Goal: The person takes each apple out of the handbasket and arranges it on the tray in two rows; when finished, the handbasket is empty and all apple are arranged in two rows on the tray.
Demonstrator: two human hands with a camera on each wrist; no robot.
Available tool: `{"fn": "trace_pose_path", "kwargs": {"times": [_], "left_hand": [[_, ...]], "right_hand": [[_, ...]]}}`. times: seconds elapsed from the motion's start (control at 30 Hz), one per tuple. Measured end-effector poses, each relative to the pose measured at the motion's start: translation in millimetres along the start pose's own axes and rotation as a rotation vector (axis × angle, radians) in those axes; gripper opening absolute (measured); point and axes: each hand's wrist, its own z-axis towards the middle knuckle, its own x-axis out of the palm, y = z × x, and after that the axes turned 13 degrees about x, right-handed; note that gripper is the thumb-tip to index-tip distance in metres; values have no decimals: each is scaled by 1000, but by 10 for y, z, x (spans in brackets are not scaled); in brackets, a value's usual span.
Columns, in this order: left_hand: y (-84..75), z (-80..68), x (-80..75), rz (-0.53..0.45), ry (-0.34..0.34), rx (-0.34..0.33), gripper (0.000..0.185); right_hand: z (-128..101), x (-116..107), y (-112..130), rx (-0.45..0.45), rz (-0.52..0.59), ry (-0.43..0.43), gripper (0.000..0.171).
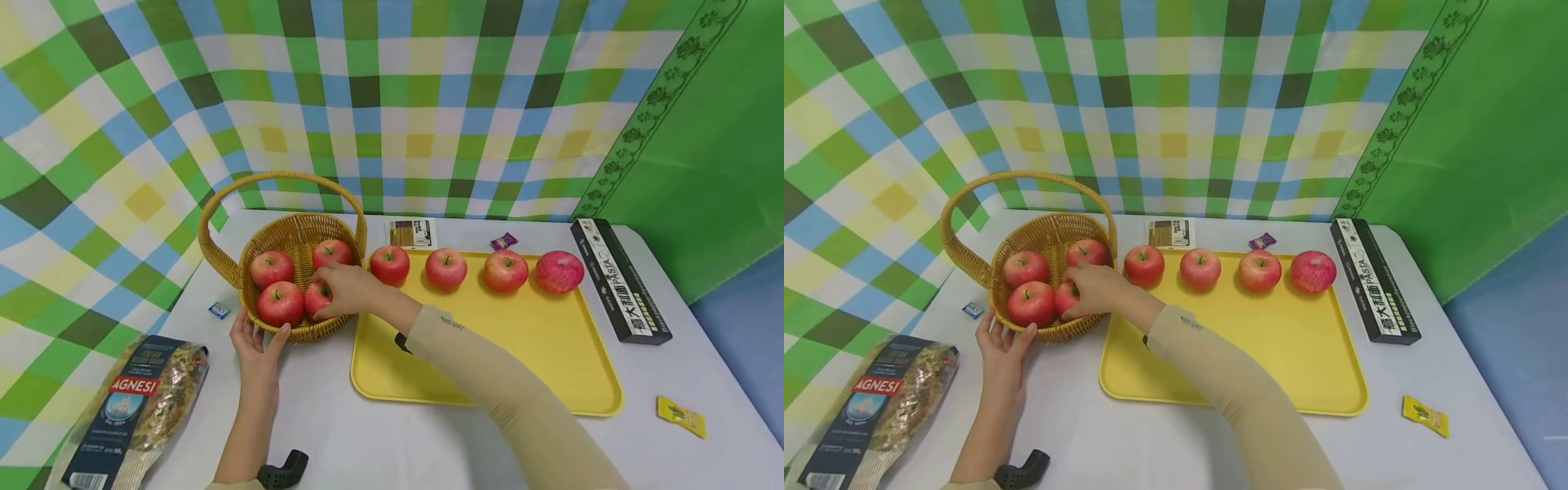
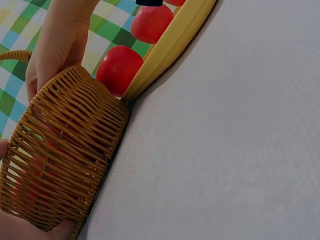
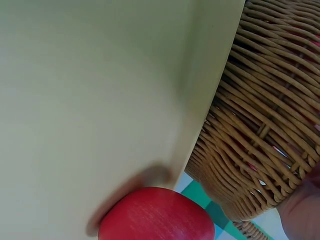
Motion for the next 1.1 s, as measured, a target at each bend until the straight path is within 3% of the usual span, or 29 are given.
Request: {"fn": "trace_pose_path", "kwargs": {"times": [0.17,0.27,0.47,0.63,0.77,1.1], "left_hand": [[16,-2,5,-34,-8,7,86],[20,-10,-4,-28,-5,-5,87],[7,6,-18,3,5,-21,87],[-14,30,-2,-4,6,-23,87],[-34,42,9,-6,8,-21,87],[-31,30,9,-7,-3,-17,87]], "right_hand": [[-35,-4,-11,-25,13,-27,61],[-76,-51,-33,-26,82,-49,62],[-255,-359,-100,8,204,-115,70],[-540,-553,-233,16,286,-142,65],[-776,-493,-413,23,325,-121,61],[-1001,-112,-675,52,189,-38,62]]}}
